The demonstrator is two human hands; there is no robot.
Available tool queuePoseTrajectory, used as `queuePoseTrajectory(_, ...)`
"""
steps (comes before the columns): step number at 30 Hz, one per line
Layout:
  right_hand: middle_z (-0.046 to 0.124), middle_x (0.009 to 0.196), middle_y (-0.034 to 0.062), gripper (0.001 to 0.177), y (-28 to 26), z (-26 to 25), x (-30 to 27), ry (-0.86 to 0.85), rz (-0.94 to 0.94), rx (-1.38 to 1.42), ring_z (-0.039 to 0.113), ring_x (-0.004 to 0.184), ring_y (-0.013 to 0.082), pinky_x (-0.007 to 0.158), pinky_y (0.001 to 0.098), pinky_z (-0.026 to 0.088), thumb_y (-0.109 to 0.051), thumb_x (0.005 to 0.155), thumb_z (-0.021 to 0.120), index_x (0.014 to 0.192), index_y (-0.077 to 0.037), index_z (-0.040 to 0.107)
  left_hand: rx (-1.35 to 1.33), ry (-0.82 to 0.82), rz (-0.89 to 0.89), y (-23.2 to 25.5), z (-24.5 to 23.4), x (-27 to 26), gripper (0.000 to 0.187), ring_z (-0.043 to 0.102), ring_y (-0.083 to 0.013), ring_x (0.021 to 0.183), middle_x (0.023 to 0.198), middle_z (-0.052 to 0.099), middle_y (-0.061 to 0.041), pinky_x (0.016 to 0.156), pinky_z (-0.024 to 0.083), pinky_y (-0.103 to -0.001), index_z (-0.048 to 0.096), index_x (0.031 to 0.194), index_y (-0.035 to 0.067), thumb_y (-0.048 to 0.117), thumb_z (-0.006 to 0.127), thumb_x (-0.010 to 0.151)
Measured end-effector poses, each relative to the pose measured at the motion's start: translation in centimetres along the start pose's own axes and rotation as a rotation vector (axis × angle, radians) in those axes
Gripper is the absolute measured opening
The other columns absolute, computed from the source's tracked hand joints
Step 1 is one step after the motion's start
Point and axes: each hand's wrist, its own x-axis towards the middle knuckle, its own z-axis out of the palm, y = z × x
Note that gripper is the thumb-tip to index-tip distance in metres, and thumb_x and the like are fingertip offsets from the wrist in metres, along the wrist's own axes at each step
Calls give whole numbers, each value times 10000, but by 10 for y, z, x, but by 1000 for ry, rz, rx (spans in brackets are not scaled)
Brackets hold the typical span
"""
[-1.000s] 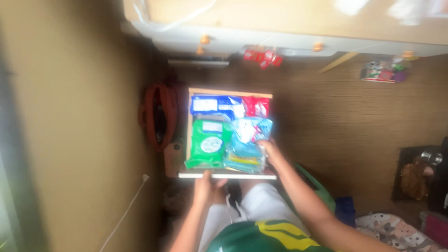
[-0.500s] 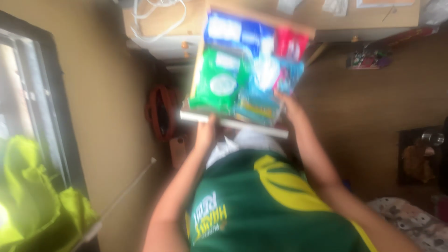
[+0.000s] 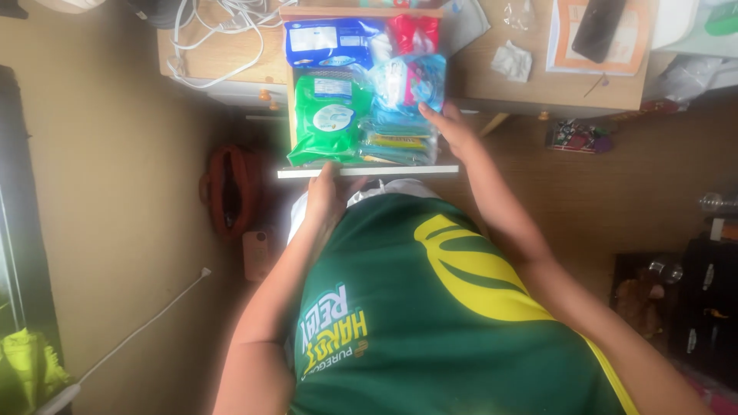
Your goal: The recorder organizes various small items within desk drawers, moving them between containers and rearranging their positions.
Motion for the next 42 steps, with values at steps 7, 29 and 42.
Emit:
queuePoseTrajectory(7, 659, 1317, 158, 616, -83, 25, -10, 158, -374, -556, 640, 1216, 281, 1048, 378, 494, -483, 934, 769, 1392, -100, 620, 27, 38, -38, 13, -7, 10, 391, 650, -358, 1123, 1281, 581, -195, 905, 611, -475, 455, 1342, 8, 182, 460, 992)
queuePoseTrajectory(29, 705, 923, 116, 481, -120, 82, 80, 363, -833, -631, 748, 911, 264, 815, 358, 566, 135, 838, 638, 1244, -94, 516, 1893, -369, 1562, 154, 135, 149, 649, 531, -407, 1372, 1464, 530, -175, 1141, 382, -606, 585, 1430, 196, 30, 675, 810)
queuePoseTrajectory(42, 469, 1608, 122, 398, -201, 67, 19, 133, -988, -416, 481, 1457, 282, 1211, 403, 431, -79, 1005, 773, 1394, -114, 699, 1249, -575, 1034, 181, 169, 140, 688, 604, -359, 1259, 1346, 522, -153, 1033, 550, -413, 496, 1411, 188, 111, 903, 861)
